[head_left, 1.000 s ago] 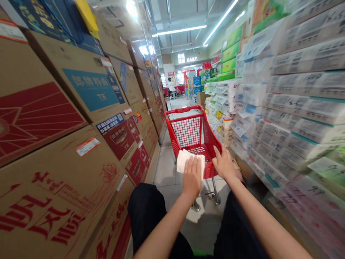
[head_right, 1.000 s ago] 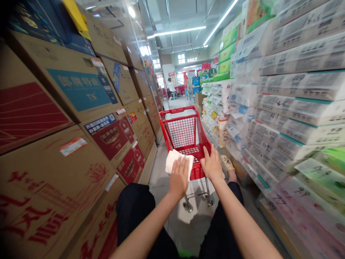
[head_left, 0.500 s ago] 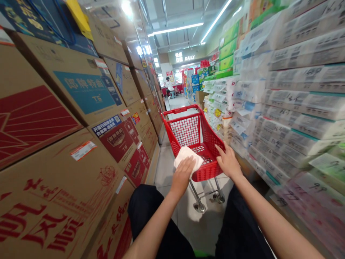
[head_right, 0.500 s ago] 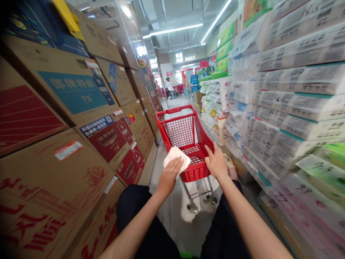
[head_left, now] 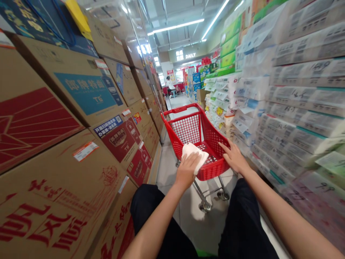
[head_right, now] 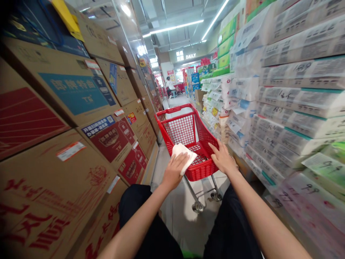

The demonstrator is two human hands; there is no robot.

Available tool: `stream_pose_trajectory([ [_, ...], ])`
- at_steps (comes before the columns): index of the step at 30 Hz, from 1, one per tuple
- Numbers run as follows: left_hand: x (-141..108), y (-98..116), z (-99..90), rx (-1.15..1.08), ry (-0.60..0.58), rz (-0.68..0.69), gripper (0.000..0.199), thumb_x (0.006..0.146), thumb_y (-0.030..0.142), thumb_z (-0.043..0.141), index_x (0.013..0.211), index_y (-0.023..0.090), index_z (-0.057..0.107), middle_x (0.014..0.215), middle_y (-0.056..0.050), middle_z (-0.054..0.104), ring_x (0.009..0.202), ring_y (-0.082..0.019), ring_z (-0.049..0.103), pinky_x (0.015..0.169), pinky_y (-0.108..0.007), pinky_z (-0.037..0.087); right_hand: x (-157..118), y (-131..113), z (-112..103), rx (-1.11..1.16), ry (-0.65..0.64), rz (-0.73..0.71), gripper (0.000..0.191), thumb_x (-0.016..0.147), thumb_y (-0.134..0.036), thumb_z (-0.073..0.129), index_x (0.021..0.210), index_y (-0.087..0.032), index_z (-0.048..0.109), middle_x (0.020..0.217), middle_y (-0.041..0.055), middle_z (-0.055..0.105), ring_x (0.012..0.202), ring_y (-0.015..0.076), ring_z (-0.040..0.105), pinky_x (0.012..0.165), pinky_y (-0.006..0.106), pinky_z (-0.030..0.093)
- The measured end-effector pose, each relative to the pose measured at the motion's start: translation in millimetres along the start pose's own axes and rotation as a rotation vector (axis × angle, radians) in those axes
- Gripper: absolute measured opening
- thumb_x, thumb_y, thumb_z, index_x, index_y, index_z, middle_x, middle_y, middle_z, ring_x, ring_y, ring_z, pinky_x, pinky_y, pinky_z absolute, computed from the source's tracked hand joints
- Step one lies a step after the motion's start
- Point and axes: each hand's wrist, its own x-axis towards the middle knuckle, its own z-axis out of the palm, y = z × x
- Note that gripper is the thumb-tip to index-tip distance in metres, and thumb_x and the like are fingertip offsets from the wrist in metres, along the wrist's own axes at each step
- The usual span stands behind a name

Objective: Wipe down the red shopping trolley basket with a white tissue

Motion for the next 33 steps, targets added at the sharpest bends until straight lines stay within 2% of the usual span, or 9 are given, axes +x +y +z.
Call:
stream_pose_trajectory([
  [3,7,13,10.1,-0.04,0.043,-0.065,0.081,0.086,0.003,0.045,0.163,0.018,0.025,0.168,-0.007,0.029,0.158,-0.021,0.022,0.128,-0.047,0.026,-3,-12,3,-0.084,0.079,0.089,0.066,0.099,-0.029,0.043,0.163,-0.024,0.029,0.174,0.0082,0.005,0.157,0.0325,0.017,0.124,0.056,0.028],
  [6,13,36,21.4,-0.049,0.072,-0.099,0.085,0.083,0.001,0.044,0.164,0.015,0.02,0.17,-0.007,0.024,0.158,-0.022,0.019,0.128,-0.047,0.026,-12,-43,10,-0.122,0.155,0.132,0.076,0.098,-0.037,0.049,0.165,-0.018,0.018,0.173,0.0132,-0.007,0.158,0.0392,0.005,0.122,0.062,0.026],
  [10,17,50,24.0,0.004,0.07,-0.031,0.08,0.087,0.006,0.044,0.164,0.015,0.021,0.17,-0.006,0.024,0.158,-0.022,0.019,0.13,-0.045,0.023,-23,-71,15,-0.055,0.139,0.091,0.076,0.099,-0.032,0.046,0.166,-0.025,0.011,0.173,0.011,-0.009,0.158,0.037,0.003,0.123,0.062,0.026],
  [15,24,19,20.3,0.125,0.071,0.084,0.078,0.089,0.005,0.043,0.164,0.019,0.024,0.168,-0.004,0.031,0.156,-0.018,0.028,0.129,-0.042,0.026,-25,-57,7,0.001,0.113,0.091,0.081,0.098,-0.028,0.047,0.165,-0.032,0.001,0.171,0.0048,-0.021,0.158,0.0367,0.0,0.123,0.062,0.024],
  [19,32,0,20.5,0.082,0.103,-0.073,0.08,0.087,0.006,0.043,0.164,0.017,0.022,0.168,-0.007,0.029,0.156,-0.02,0.026,0.128,-0.044,0.027,-24,-46,0,0.012,0.097,0.086,0.085,0.097,-0.025,0.049,0.164,-0.035,0.0,0.169,0.0016,-0.025,0.158,0.0376,0.001,0.124,0.062,0.024],
  [22,31,19,21.1,0.026,0.086,-0.06,0.084,0.086,0.01,0.047,0.165,0.016,0.019,0.17,-0.007,0.023,0.158,-0.023,0.02,0.129,-0.046,0.023,-24,-40,-2,-0.014,0.092,0.076,0.088,0.095,-0.023,0.051,0.163,-0.037,-0.003,0.169,0.0005,-0.027,0.158,0.0385,0.004,0.123,0.061,0.027],
  [27,22,54,18.9,0.025,0.016,0.18,0.081,0.09,0.02,0.048,0.165,0.017,0.019,0.172,-0.005,0.016,0.159,-0.023,0.015,0.129,-0.045,0.018,-29,-29,-2,-0.012,0.079,0.059,0.084,0.098,-0.028,0.049,0.163,-0.039,-0.004,0.168,-0.0006,-0.027,0.158,0.0381,0.003,0.121,0.061,0.03],
  [30,24,38,14.3,0.092,0.011,0.21,0.078,0.091,0.017,0.047,0.165,0.02,0.02,0.171,-0.002,0.018,0.159,-0.02,0.017,0.13,-0.043,0.017,-33,-27,-6,0.012,0.061,0.052,0.08,0.099,-0.028,0.046,0.163,-0.039,-0.001,0.169,-0.0007,-0.025,0.158,0.037,0.003,0.122,0.062,0.027],
  [33,34,7,11.9,0.123,0.02,0.108,0.081,0.089,0.013,0.048,0.165,0.02,0.019,0.171,-0.004,0.022,0.158,-0.019,0.021,0.13,-0.044,0.018,-37,-27,-12,0.049,0.061,0.061,0.076,0.1,-0.025,0.043,0.164,-0.038,0.005,0.17,-0.0017,-0.024,0.158,0.0361,0.002,0.124,0.061,0.023],
])
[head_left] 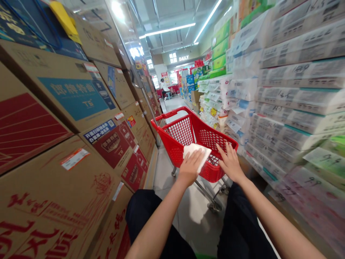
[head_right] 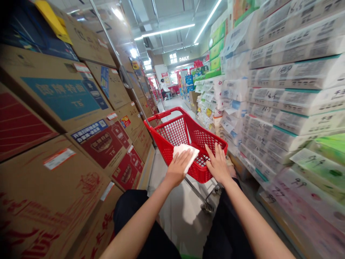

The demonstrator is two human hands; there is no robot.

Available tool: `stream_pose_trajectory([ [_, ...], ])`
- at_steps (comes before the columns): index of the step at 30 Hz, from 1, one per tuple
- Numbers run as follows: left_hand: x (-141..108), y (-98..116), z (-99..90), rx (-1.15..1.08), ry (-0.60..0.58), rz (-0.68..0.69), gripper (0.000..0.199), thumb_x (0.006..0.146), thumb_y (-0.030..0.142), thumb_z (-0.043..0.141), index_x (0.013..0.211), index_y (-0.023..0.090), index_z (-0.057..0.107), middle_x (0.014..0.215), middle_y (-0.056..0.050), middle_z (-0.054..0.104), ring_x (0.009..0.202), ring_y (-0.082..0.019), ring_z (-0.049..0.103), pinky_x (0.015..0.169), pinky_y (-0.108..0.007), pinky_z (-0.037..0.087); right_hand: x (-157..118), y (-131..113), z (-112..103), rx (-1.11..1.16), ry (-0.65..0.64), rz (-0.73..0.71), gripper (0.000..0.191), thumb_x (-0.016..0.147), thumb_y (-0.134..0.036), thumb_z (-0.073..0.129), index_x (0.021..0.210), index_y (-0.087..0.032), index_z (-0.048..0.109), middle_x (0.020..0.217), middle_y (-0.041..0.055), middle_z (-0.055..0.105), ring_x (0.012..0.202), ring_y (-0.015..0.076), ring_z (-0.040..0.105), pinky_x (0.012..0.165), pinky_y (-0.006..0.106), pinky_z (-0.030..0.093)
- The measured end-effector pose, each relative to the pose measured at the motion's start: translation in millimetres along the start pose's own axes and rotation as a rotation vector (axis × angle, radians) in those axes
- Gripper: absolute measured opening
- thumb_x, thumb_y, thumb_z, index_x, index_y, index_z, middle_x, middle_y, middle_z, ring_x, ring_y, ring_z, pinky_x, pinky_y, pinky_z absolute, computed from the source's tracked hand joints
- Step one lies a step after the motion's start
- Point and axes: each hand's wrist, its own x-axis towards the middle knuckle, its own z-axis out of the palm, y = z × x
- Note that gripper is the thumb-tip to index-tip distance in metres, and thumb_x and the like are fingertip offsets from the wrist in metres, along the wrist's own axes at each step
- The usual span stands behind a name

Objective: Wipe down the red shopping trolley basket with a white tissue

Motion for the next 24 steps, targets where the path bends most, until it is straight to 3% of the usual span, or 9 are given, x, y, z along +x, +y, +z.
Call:
stream_pose_trajectory([
  [3,6,-11,4.5,-0.018,0.014,-0.147,0.082,0.088,0.012,0.049,0.164,0.017,0.02,0.17,-0.007,0.025,0.157,-0.021,0.024,0.129,-0.045,0.02,-1,-1,-3,0.011,-0.002,0.015,0.073,0.1,-0.025,0.041,0.164,-0.038,0.007,0.17,-0.0021,-0.022,0.159,0.0354,0.002,0.125,0.061,0.023],
  [6,5,13,6.1,-0.046,0.042,-0.178,0.081,0.089,0.016,0.049,0.164,0.012,0.019,0.171,-0.01,0.02,0.158,-0.025,0.019,0.13,-0.045,0.017,-2,1,-3,-0.014,-0.002,0.022,0.074,0.1,-0.025,0.042,0.164,-0.038,0.006,0.171,-0.0014,-0.019,0.159,0.0345,0.005,0.124,0.06,0.025],
  [9,-1,44,1.8,-0.071,0.034,-0.038,0.082,0.09,0.022,0.049,0.165,0.012,0.017,0.172,-0.01,0.014,0.16,-0.027,0.013,0.13,-0.046,0.015,-4,5,-3,-0.052,-0.006,0.018,0.076,0.1,-0.027,0.043,0.164,-0.039,0.004,0.172,-0.0014,-0.018,0.158,0.0337,0.009,0.123,0.06,0.028],
  [11,-4,51,-1.6,-0.069,0.023,0.062,0.079,0.092,0.024,0.047,0.165,0.013,0.017,0.172,-0.007,0.014,0.16,-0.025,0.012,0.13,-0.044,0.015,-6,8,-4,-0.072,-0.012,0.01,0.077,0.1,-0.028,0.044,0.164,-0.039,0.003,0.172,-0.0017,-0.018,0.158,0.0334,0.011,0.122,0.059,0.03],
  [13,-4,40,-2.8,-0.043,0.019,0.126,0.075,0.095,0.022,0.044,0.165,0.016,0.019,0.172,-0.005,0.016,0.16,-0.021,0.013,0.13,-0.042,0.015,-8,9,-6,-0.078,-0.01,0.0,0.077,0.1,-0.028,0.044,0.164,-0.04,0.002,0.172,-0.0017,-0.018,0.158,0.0334,0.013,0.122,0.059,0.031],
  [15,0,16,-1.2,-0.016,0.01,0.124,0.072,0.096,0.017,0.042,0.164,0.018,0.02,0.171,-0.004,0.019,0.159,-0.019,0.015,0.13,-0.04,0.016,-10,9,-9,-0.075,0.001,-0.01,0.079,0.099,-0.027,0.045,0.164,-0.04,0.002,0.172,-0.0016,-0.017,0.158,0.0336,0.014,0.122,0.059,0.031],
  [19,11,-26,5.3,-0.015,-0.035,-0.138,0.077,0.09,0.013,0.048,0.163,0.014,0.024,0.171,-0.009,0.022,0.158,-0.022,0.021,0.129,-0.045,0.022,-10,5,-12,-0.061,0.02,-0.01,0.08,0.098,-0.024,0.044,0.163,-0.042,0.002,0.171,-0.004,-0.018,0.158,0.0335,0.016,0.123,0.059,0.029],
  [21,12,-23,7.6,-0.021,-0.046,-0.226,0.078,0.087,0.013,0.051,0.162,0.013,0.027,0.17,-0.012,0.022,0.157,-0.025,0.023,0.129,-0.048,0.022,-9,3,-12,-0.046,0.023,-0.004,0.077,0.1,-0.025,0.042,0.163,-0.042,0.003,0.171,-0.0054,-0.019,0.158,0.0332,0.015,0.124,0.058,0.028],
  [24,7,11,7.2,-0.042,-0.019,-0.146,0.077,0.09,0.02,0.052,0.162,0.012,0.026,0.171,-0.013,0.019,0.159,-0.029,0.017,0.13,-0.05,0.016,-9,3,-10,-0.024,0.02,0.0,0.073,0.101,-0.026,0.041,0.164,-0.042,0.007,0.171,-0.0058,-0.019,0.158,0.0335,0.013,0.125,0.059,0.026],
])
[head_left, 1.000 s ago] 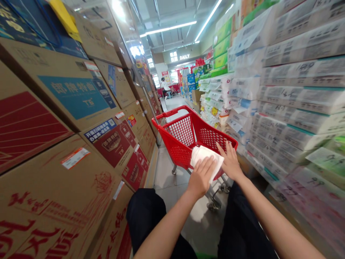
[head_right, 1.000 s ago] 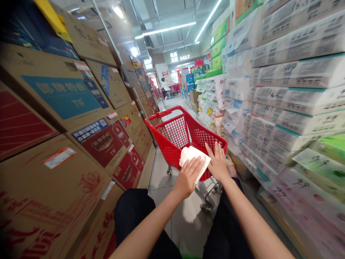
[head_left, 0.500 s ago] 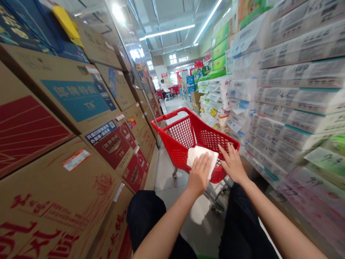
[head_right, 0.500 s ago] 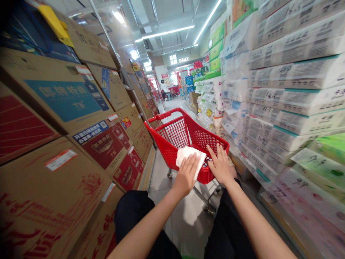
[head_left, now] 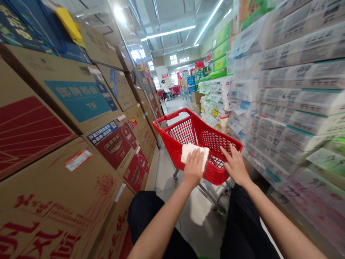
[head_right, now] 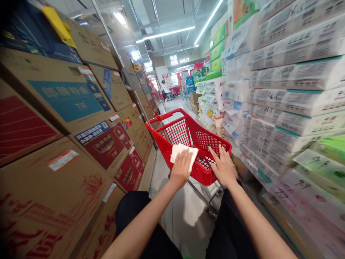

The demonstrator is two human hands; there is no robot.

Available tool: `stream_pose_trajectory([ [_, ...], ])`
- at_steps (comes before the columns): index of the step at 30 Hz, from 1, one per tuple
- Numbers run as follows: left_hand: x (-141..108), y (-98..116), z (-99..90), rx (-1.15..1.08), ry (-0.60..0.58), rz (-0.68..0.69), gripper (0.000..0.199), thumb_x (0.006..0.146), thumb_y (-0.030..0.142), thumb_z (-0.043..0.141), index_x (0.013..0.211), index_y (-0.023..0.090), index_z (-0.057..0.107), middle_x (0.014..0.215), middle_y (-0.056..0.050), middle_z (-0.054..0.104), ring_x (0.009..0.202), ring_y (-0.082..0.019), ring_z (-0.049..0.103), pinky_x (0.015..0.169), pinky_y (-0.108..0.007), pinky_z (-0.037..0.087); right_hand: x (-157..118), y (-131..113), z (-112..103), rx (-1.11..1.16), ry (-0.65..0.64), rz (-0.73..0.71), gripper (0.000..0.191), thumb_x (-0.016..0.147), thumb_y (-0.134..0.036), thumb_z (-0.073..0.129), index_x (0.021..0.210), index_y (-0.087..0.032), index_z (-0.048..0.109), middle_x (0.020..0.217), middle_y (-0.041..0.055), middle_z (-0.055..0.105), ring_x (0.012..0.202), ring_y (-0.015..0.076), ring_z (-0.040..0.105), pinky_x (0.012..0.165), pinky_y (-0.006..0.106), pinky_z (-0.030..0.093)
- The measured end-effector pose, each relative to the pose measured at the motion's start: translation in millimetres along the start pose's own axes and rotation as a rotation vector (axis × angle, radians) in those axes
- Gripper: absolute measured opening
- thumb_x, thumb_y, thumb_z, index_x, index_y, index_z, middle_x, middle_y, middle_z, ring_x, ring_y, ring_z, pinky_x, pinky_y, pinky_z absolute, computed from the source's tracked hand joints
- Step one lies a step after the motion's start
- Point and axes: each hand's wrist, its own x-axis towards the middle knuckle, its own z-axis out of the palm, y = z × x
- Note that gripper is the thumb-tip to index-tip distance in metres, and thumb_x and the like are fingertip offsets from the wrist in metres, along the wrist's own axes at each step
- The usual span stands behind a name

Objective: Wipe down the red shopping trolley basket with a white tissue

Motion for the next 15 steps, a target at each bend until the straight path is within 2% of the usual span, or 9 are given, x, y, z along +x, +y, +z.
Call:
stream_pose_trajectory([
  [3,-13,31,-4.5,-0.034,0.002,0.251,0.08,0.093,0.032,0.05,0.164,0.012,0.02,0.173,-0.01,0.012,0.16,-0.028,0.009,0.13,-0.049,0.011,-1,4,1,0.013,-0.013,-0.002,0.072,0.101,-0.027,0.041,0.164,-0.042,0.009,0.172,-0.005,-0.017,0.158,0.0337,0.013,0.124,0.06,0.026],
  [4,-15,34,-7.0,-0.033,-0.004,0.312,0.079,0.094,0.032,0.049,0.164,0.013,0.018,0.173,-0.009,0.011,0.16,-0.027,0.009,0.13,-0.047,0.011,-1,5,1,0.017,-0.017,-0.006,0.071,0.101,-0.028,0.041,0.164,-0.041,0.01,0.172,-0.0046,-0.016,0.158,0.0337,0.013,0.124,0.06,0.026],
  [6,-13,26,-11.3,-0.012,-0.022,0.371,0.076,0.096,0.029,0.045,0.165,0.016,0.016,0.173,-0.006,0.011,0.16,-0.022,0.01,0.13,-0.044,0.011,-2,7,0,0.023,-0.022,-0.014,0.071,0.101,-0.026,0.041,0.164,-0.04,0.012,0.172,-0.0035,-0.015,0.158,0.0335,0.012,0.125,0.061,0.024],
  [8,-6,6,-13.0,0.017,-0.042,0.338,0.074,0.097,0.023,0.042,0.165,0.018,0.015,0.172,-0.004,0.014,0.16,-0.019,0.013,0.13,-0.042,0.013,-2,6,-1,0.03,-0.024,-0.014,0.071,0.1,-0.024,0.041,0.164,-0.039,0.013,0.173,-0.0025,-0.014,0.158,0.033,0.012,0.126,0.06,0.022],
  [12,5,-35,-9.1,0.044,-0.051,0.048,0.078,0.091,0.015,0.047,0.164,0.013,0.019,0.171,-0.01,0.021,0.158,-0.021,0.02,0.129,-0.044,0.02,-1,3,-2,0.038,-0.02,-0.006,0.071,0.1,-0.022,0.04,0.164,-0.039,0.015,0.173,-0.0018,-0.011,0.158,0.0326,0.012,0.126,0.06,0.023],
  [14,3,-35,-7.2,0.037,-0.031,-0.033,0.078,0.089,0.014,0.048,0.163,0.011,0.021,0.171,-0.012,0.021,0.158,-0.023,0.021,0.129,-0.045,0.021,-1,3,-1,0.033,-0.013,-0.005,0.07,0.1,-0.023,0.04,0.164,-0.039,0.015,0.174,-0.0017,-0.01,0.158,0.0328,0.013,0.125,0.06,0.024],
  [15,-1,-30,-6.9,0.027,-0.014,-0.026,0.078,0.089,0.014,0.048,0.163,0.011,0.022,0.171,-0.012,0.02,0.158,-0.024,0.02,0.129,-0.045,0.02,-1,4,0,0.029,-0.01,-0.005,0.07,0.1,-0.023,0.041,0.164,-0.039,0.016,0.174,-0.0016,-0.01,0.158,0.0329,0.013,0.125,0.06,0.024],
])
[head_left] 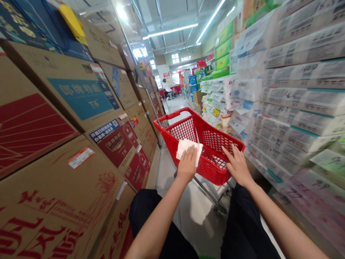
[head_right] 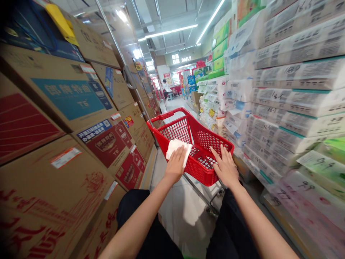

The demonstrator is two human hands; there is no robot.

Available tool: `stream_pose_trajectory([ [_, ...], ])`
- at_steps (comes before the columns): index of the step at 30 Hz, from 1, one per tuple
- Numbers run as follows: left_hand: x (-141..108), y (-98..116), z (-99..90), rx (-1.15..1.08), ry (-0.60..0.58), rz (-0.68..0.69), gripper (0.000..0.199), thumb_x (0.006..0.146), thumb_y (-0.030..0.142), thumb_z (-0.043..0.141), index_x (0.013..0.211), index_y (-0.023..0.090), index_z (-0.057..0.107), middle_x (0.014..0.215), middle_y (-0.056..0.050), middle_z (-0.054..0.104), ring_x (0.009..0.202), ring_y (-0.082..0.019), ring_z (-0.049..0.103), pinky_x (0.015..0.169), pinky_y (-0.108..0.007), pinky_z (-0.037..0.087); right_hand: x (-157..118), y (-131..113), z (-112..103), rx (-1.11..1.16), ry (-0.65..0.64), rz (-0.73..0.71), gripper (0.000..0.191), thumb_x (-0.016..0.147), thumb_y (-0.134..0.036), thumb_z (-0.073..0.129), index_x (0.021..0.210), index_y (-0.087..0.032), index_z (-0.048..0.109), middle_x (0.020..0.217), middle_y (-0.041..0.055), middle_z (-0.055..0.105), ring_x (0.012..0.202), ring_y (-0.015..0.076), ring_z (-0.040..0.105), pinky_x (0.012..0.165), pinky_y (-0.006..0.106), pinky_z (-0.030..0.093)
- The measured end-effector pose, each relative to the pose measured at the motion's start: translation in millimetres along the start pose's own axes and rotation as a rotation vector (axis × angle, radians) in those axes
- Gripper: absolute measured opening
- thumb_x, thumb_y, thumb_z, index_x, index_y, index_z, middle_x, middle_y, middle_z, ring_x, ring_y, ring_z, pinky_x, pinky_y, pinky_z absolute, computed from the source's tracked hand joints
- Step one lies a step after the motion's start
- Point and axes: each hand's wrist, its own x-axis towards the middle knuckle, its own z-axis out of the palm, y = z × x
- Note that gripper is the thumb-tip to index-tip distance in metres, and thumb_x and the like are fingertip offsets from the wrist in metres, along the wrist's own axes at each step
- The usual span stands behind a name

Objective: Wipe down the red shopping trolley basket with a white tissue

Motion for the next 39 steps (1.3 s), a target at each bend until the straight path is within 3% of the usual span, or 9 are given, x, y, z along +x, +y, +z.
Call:
stream_pose_trajectory([
  [5,-18,52,-3.2,-0.105,0.03,0.221,0.08,0.092,0.022,0.049,0.164,0.01,0.017,0.172,-0.01,0.015,0.16,-0.025,0.013,0.13,-0.043,0.017,-2,-5,-2,-0.045,0.014,0.0,0.072,0.1,-0.023,0.043,0.164,-0.037,0.015,0.174,-0.0001,-0.005,0.157,0.0333,0.017,0.124,0.06,0.027],
  [9,-19,75,-0.6,-0.122,0.047,0.23,0.078,0.094,0.026,0.046,0.163,0.007,0.018,0.172,-0.013,0.014,0.16,-0.029,0.011,0.13,-0.047,0.016,-1,-33,-2,-0.084,0.074,0.005,0.079,0.096,-0.019,0.047,0.165,-0.032,0.011,0.174,0.0034,0.005,0.158,0.0369,0.011,0.123,0.064,0.028],
  [14,-16,59,2.1,-0.044,0.059,0.293,0.075,0.096,0.029,0.043,0.163,0.006,0.02,0.171,-0.013,0.016,0.159,-0.027,0.013,0.129,-0.044,0.017,-1,-58,2,0.077,0.039,-0.018,0.077,0.099,-0.017,0.036,0.166,-0.031,0.002,0.172,0.0058,0.017,0.155,0.0257,0.027,0.123,0.051,0.036],
  [20,5,-6,-3.2,0.06,-0.02,0.144,0.07,0.093,0.019,0.049,0.16,0.014,0.031,0.161,-0.013,0.043,0.152,-0.023,0.034,0.129,-0.046,0.021,2,-51,1,0.14,0.044,0.0,0.081,0.094,-0.017,0.035,0.166,-0.03,-0.001,0.171,0.0034,0.022,0.156,0.025,0.024,0.125,0.059,0.026],
  [23,15,-24,-3.0,0.02,-0.041,0.11,0.066,0.091,0.02,0.053,0.156,0.017,0.038,0.155,-0.011,0.051,0.149,-0.024,0.04,0.129,-0.048,0.02,9,-51,-1,0.182,0.021,-0.014,0.081,0.093,-0.015,0.034,0.166,-0.032,0.003,0.17,0.003,0.025,0.155,0.0243,0.027,0.125,0.06,0.025],
  [27,15,-14,3.0,-0.003,0.025,0.058,0.066,0.088,0.02,0.055,0.153,0.014,0.041,0.154,-0.013,0.051,0.148,-0.026,0.042,0.128,-0.047,0.023,14,-46,-6,0.211,0.003,-0.036,0.081,0.092,-0.014,0.034,0.166,-0.032,0.005,0.169,0.0032,0.028,0.155,0.0239,0.028,0.124,0.06,0.024],
  [32,3,26,12.3,0.0,0.095,0.008,0.068,0.088,0.024,0.055,0.152,0.006,0.042,0.155,-0.018,0.048,0.15,-0.031,0.038,0.127,-0.047,0.028,13,-46,-6,0.126,-0.001,0.018,0.08,0.093,-0.016,0.035,0.166,-0.031,0.005,0.17,0.0046,0.027,0.153,0.0243,0.031,0.124,0.056,0.028],
  [36,-6,50,13.7,0.008,0.133,0.103,0.073,0.092,0.026,0.052,0.159,0.007,0.031,0.166,-0.016,0.033,0.155,-0.031,0.028,0.128,-0.048,0.025,12,-56,-2,0.01,0.04,0.126,0.074,0.096,-0.021,0.037,0.165,-0.033,0.013,0.167,0.0041,0.034,0.147,0.0247,0.042,0.123,0.054,0.028],
  [39,-8,38,11.6,0.075,0.142,0.209,0.067,0.099,0.02,0.043,0.163,0.017,0.025,0.17,-0.007,0.025,0.158,-0.025,0.02,0.13,-0.047,0.022,11,-48,-5,-0.038,0.036,0.112,0.072,0.097,-0.022,0.036,0.165,-0.03,0.015,0.165,0.0043,0.037,0.148,0.0237,0.041,0.124,0.052,0.028],
])
